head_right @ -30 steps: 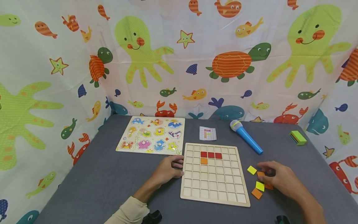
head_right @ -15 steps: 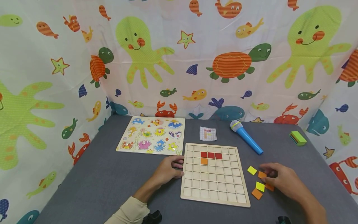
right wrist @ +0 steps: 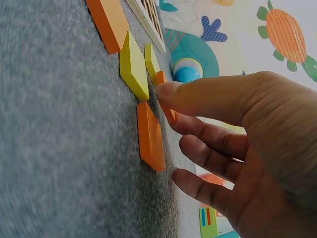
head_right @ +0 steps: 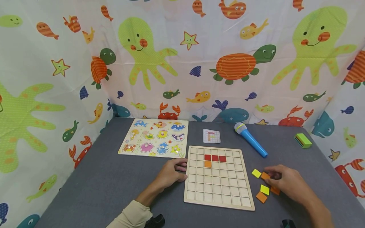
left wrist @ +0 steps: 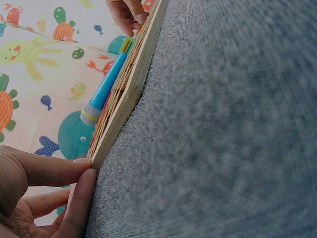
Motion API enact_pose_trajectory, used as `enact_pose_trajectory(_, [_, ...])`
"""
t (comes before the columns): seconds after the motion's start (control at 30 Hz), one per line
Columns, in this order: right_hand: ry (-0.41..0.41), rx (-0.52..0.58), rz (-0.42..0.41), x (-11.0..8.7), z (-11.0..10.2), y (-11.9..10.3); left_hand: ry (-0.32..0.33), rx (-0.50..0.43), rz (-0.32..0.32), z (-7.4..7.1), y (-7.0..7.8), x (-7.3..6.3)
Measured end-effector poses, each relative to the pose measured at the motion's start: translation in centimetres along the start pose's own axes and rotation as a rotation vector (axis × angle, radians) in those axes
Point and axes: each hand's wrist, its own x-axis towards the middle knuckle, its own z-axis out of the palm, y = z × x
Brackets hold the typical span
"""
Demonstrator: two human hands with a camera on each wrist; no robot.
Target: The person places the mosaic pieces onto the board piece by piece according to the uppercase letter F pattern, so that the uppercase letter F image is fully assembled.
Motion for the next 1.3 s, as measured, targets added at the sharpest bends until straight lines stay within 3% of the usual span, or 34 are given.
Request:
enact_pose_trajectory(0.9, [0.046,0.014,-0.231,1.6,1.8,-5.7,0.003,-0.026,-0.002,0.1,0.2,0.1])
enact_pose_trajectory(1.3, [-0.010,0.069,-0.280,2.5,2.8,-8.8,0.006,-0.024,-0.006,0.1,0.1,0.1])
